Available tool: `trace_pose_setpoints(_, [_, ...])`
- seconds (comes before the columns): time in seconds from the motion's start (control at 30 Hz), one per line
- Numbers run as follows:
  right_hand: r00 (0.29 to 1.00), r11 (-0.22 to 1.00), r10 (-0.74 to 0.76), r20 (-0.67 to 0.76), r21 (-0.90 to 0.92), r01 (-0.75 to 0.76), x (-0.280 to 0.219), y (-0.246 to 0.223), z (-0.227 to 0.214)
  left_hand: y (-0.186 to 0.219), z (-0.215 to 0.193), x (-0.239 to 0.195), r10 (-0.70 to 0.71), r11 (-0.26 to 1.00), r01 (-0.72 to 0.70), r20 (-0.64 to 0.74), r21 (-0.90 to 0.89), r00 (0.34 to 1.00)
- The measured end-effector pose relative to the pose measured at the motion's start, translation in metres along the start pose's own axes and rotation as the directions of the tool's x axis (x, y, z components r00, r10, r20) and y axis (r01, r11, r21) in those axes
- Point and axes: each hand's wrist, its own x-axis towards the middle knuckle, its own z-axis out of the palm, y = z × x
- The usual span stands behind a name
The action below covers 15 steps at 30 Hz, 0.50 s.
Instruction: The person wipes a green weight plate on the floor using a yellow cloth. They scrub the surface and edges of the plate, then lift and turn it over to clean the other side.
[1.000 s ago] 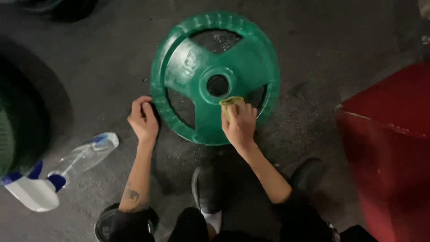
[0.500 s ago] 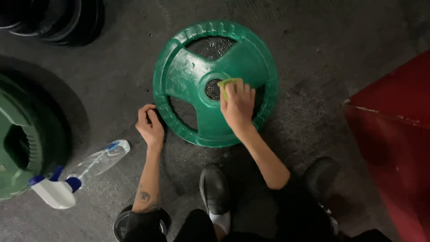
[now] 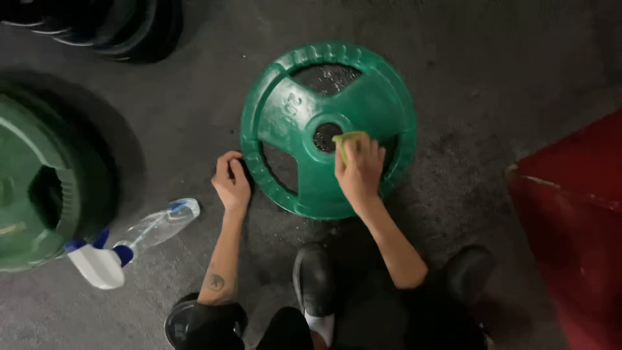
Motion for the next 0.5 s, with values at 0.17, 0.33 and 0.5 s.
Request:
trace_pose_setpoints(0.17, [0.999, 1.000, 0.007, -0.051, 0.021, -0.006, 0.036, 0.009, 0.028, 0.008, -0.002, 0.003, 0.010, 0.999, -0.010, 0.004, -0.042, 1.000])
trace_pose_setpoints(0.33, [1.000, 0.999, 0.022, 0.012, 0.029, -0.023, 0.011, -0.012, -0.016, 0.008, -0.003, 0.003, -0.015, 0.997, 0.014, -0.018, -0.081, 1.000])
trace_pose_setpoints(0.5, [0.998, 0.996, 0.049, -0.048, 0.075, -0.045, 0.037, 0.005, 0.029, 0.008, -0.003, 0.003, 0.000, 0.998, 0.000, 0.009, -0.055, 1.000])
